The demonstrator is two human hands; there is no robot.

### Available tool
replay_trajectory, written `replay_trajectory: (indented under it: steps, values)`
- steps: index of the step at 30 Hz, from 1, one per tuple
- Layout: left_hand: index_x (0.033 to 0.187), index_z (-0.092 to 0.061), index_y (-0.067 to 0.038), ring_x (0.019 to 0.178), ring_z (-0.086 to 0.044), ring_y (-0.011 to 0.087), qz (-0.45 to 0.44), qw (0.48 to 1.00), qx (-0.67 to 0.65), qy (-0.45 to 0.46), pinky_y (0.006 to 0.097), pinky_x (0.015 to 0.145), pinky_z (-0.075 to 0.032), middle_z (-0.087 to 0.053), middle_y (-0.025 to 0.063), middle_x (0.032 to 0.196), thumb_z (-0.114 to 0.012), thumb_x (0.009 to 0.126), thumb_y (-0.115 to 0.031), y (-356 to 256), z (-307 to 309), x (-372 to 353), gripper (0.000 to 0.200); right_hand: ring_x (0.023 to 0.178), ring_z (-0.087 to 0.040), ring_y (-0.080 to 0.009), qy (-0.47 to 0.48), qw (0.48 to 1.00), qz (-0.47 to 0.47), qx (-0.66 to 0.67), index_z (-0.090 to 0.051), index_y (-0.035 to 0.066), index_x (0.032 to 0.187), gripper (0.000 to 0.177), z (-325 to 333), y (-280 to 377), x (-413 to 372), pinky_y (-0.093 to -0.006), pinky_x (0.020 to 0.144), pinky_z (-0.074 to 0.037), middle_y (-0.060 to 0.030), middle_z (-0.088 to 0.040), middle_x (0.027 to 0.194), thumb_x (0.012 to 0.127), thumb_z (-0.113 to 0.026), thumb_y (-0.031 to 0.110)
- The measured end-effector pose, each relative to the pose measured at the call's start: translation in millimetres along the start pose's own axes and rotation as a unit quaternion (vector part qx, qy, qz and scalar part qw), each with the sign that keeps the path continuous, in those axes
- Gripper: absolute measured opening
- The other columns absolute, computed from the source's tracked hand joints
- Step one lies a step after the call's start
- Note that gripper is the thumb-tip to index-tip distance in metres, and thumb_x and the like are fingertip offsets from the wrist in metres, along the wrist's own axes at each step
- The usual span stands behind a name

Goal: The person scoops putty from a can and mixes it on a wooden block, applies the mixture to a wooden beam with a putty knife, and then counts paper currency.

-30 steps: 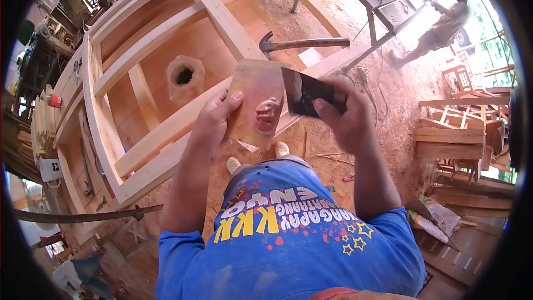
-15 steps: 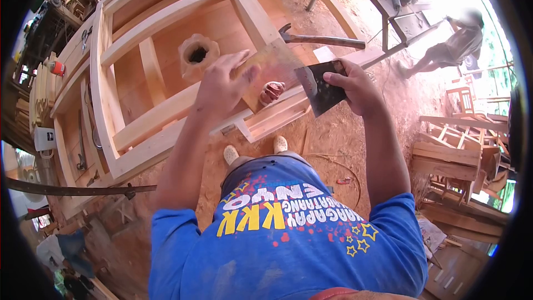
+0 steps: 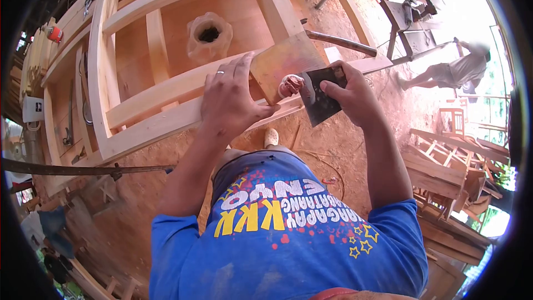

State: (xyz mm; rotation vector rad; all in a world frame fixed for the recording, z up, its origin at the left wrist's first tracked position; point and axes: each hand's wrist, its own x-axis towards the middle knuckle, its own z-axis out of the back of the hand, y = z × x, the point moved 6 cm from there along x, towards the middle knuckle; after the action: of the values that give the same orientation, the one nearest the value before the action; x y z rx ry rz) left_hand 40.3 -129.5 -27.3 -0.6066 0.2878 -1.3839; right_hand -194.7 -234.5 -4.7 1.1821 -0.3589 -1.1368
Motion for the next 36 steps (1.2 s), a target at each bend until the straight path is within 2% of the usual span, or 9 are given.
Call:
replay_trajectory:
  steps: [11, 20, 23, 26, 29, 30, 31, 33, 36]
  values:
    - [0.148, -0.050, -0.004, 0.134, -0.055, 0.0318, 0.011, 1.000, -0.028, 0.008, 0.0483, 0.115, -0.039, -0.062, 0.0141, 0.141, -0.096, 0.058, -0.046, 4, -1, 2, 0.109, 0.087, -0.070, -0.0159, -0.050, 0.998, 0.009, -0.041, -0.062, -0.004, 0.117, 0.028, -29, 19, -13, -0.0320, 0.078, -0.056, -0.0113, -0.074, 0.098, 0.093, -0.070, 0.010]
    - [0.157, -0.038, -0.004, 0.134, -0.056, 0.0350, 0.073, 0.994, -0.022, 0.075, 0.0477, 0.115, -0.039, -0.061, 0.0212, 0.140, -0.097, 0.060, -0.049, -1, 3, 3, 0.122, 0.090, -0.070, -0.0156, -0.025, 0.996, 0.061, 0.056, -0.064, -0.006, 0.116, 0.030, -46, 18, -3, -0.0326, 0.080, -0.056, -0.0122, -0.075, 0.099, 0.092, -0.072, 0.011]
    - [0.157, -0.038, -0.005, 0.135, -0.055, 0.0347, 0.035, 0.999, 0.001, 0.035, 0.0481, 0.115, -0.038, -0.060, 0.0205, 0.142, -0.097, 0.060, -0.048, -3, 2, -1, 0.122, 0.088, -0.070, -0.0143, -0.051, 0.991, 0.092, 0.087, -0.066, -0.003, 0.116, 0.026, -19, 38, -3, -0.0306, 0.081, -0.056, -0.0105, -0.075, 0.101, 0.095, -0.073, 0.010]
    - [0.157, -0.039, -0.005, 0.136, -0.054, 0.0339, 0.007, 1.000, -0.005, 0.012, 0.0491, 0.116, -0.037, -0.059, 0.0206, 0.143, -0.096, 0.060, -0.052, -8, 5, -4, 0.122, 0.085, -0.071, -0.0156, -0.132, 0.972, 0.180, -0.067, -0.066, 0.000, 0.114, 0.020, 17, 70, -18, -0.0304, 0.079, -0.056, -0.0097, -0.076, 0.098, 0.096, -0.071, 0.007]
    - [0.156, -0.041, -0.004, 0.136, -0.054, 0.0327, 0.012, 1.000, -0.015, 0.019, 0.0494, 0.114, -0.037, -0.058, 0.0203, 0.144, -0.093, 0.063, -0.053, -6, 1, -1, 0.117, 0.086, -0.073, -0.0243, -0.103, 0.920, 0.291, -0.240, -0.067, 0.003, 0.112, 0.016, -2, 96, -28, -0.0345, 0.080, -0.057, -0.0124, -0.074, 0.098, 0.097, -0.068, 0.004]
    - [0.155, -0.042, -0.004, 0.136, -0.054, 0.0321, 0.008, 1.000, -0.016, 0.012, 0.0488, 0.114, -0.038, -0.058, 0.0195, 0.144, -0.092, 0.064, -0.052, -6, 0, 0, 0.115, 0.091, -0.071, -0.0328, -0.100, 0.889, 0.336, -0.294, -0.070, 0.004, 0.111, 0.016, -14, 95, -31, -0.0397, 0.081, -0.057, -0.0133, -0.072, 0.100, 0.096, -0.064, 0.001]
    - [0.154, -0.043, -0.003, 0.136, -0.054, 0.0315, 0.004, 1.000, -0.016, 0.006, 0.0481, 0.114, -0.038, -0.058, 0.0187, 0.145, -0.091, 0.064, -0.052, -6, 0, 0, 0.112, 0.097, -0.070, -0.0322, -0.097, 0.862, 0.382, -0.320, -0.071, 0.004, 0.112, 0.025, -27, 93, -34, -0.0424, 0.086, -0.057, -0.0107, -0.072, 0.103, 0.091, -0.062, -0.003]
    - [0.152, -0.045, -0.003, 0.136, -0.054, 0.0303, 0.003, 1.000, -0.018, 0.000, 0.0471, 0.113, -0.039, -0.058, 0.0168, 0.146, -0.090, 0.065, -0.049, -5, -1, -1, 0.108, 0.100, -0.070, -0.0293, -0.049, 0.809, 0.413, -0.416, -0.073, 0.006, 0.114, 0.033, -53, 77, -41, -0.0422, 0.089, -0.057, -0.0090, -0.072, 0.104, 0.085, -0.060, -0.005]
    - [0.149, -0.047, -0.003, 0.136, -0.055, 0.0289, 0.015, 1.000, -0.016, -0.001, 0.0461, 0.112, -0.039, -0.059, 0.0141, 0.146, -0.090, 0.065, -0.045, -4, -3, -2, 0.104, 0.101, -0.069, -0.0273, 0.012, 0.817, 0.354, -0.456, -0.076, 0.005, 0.110, 0.034, -42, 92, -53, -0.0414, 0.091, -0.057, -0.0080, -0.073, 0.106, 0.082, -0.060, -0.006]
